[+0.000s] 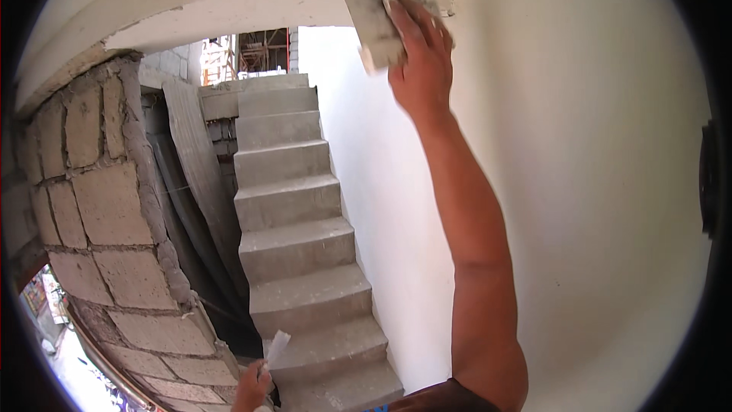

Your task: The person scoops plaster onto a trowel using a putty knife and applies it onto the ceiling and doorway beam.

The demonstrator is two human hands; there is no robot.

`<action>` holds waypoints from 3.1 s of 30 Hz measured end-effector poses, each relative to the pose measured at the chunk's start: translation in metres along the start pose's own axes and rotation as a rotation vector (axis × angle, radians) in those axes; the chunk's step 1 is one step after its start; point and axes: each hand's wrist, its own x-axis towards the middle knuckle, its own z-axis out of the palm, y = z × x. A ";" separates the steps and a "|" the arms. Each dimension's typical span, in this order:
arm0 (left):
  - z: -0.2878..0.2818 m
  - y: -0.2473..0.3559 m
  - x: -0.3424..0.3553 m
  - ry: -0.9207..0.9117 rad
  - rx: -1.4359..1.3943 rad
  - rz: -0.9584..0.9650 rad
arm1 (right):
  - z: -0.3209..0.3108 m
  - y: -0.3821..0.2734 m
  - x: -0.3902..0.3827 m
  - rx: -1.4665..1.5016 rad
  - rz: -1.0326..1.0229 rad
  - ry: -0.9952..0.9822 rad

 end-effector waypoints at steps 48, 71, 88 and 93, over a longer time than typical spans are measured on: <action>0.118 -0.001 0.061 -0.097 -0.618 -0.223 | 0.014 0.047 -0.032 -0.180 0.144 -0.839; -0.005 0.136 0.035 -0.344 -1.324 -0.115 | -0.143 -0.202 -0.283 0.976 0.445 -1.108; -0.005 0.059 0.008 0.006 0.126 0.493 | -0.137 -0.222 -0.355 1.593 2.574 -0.613; 0.023 -0.013 -0.003 0.012 0.233 0.353 | -0.114 -0.167 -0.261 1.614 2.001 -0.260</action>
